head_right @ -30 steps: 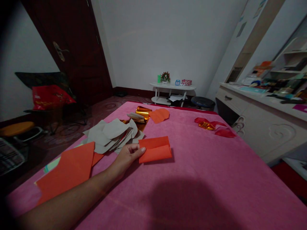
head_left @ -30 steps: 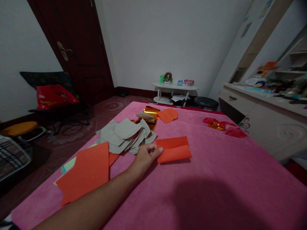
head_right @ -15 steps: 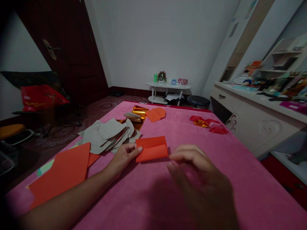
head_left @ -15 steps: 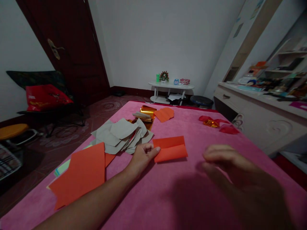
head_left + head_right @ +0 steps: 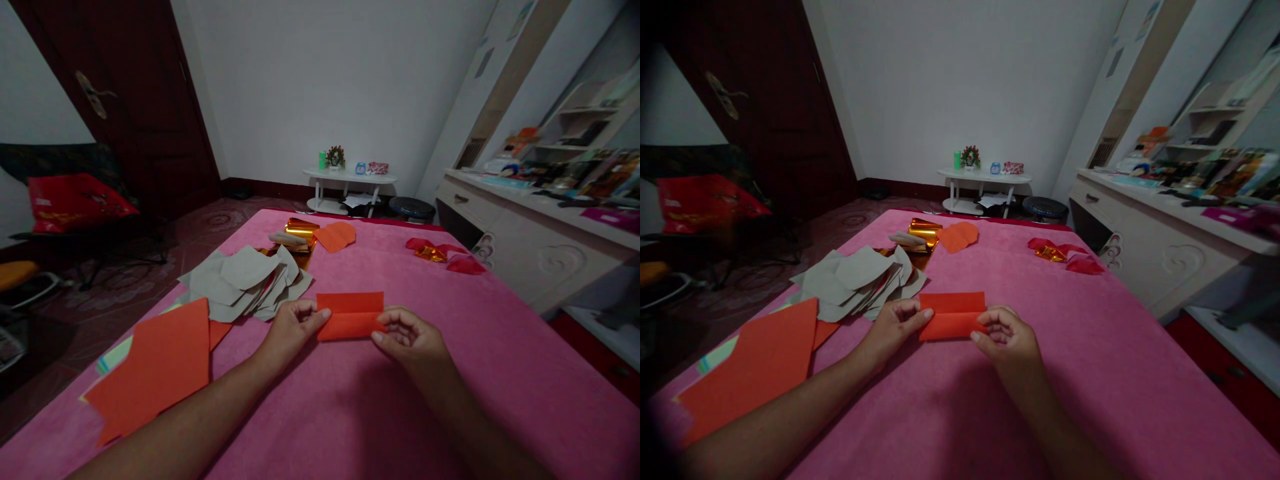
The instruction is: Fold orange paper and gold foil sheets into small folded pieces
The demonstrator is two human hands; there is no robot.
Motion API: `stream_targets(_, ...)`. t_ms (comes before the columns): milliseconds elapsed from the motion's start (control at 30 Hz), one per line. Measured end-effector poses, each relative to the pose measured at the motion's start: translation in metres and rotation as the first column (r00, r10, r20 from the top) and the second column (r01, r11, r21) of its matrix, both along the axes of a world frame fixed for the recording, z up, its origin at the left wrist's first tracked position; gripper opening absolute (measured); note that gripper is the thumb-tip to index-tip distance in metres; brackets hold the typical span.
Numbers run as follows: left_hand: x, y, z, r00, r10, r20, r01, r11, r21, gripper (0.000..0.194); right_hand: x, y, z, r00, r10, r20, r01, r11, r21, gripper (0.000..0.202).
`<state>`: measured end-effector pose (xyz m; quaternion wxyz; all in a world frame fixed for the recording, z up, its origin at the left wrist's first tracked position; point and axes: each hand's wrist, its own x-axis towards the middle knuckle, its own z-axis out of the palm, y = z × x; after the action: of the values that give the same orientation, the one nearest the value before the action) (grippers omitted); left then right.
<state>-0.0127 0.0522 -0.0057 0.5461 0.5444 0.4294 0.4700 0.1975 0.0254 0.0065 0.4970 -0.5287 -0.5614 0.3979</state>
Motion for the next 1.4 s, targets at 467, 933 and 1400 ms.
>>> stream_targets(467, -0.002, 0.001, 0.000, 0.991, 0.030, 0.132, -0.017, 0.995, -0.098, 0.039, 0.008, 0.000, -0.003, 0.991, 0.116, 0.062, -0.121, 0.988, 0.093, 0.010)
stream_targets(933, -0.010, 0.014, 0.001, 0.961, 0.187, 0.206, -0.099, 0.922, -0.374, 0.023, 0.003, -0.006, 0.005, 0.992, 0.124, 0.028, -0.127, 0.984, 0.127, 0.008)
stream_targets(1400, -0.011, 0.012, 0.002, 0.964, 0.168, 0.208, -0.081, 0.925, -0.370, 0.023, 0.001, -0.005, 0.003, 0.993, 0.116, 0.002, -0.116, 0.986, 0.116, 0.008)
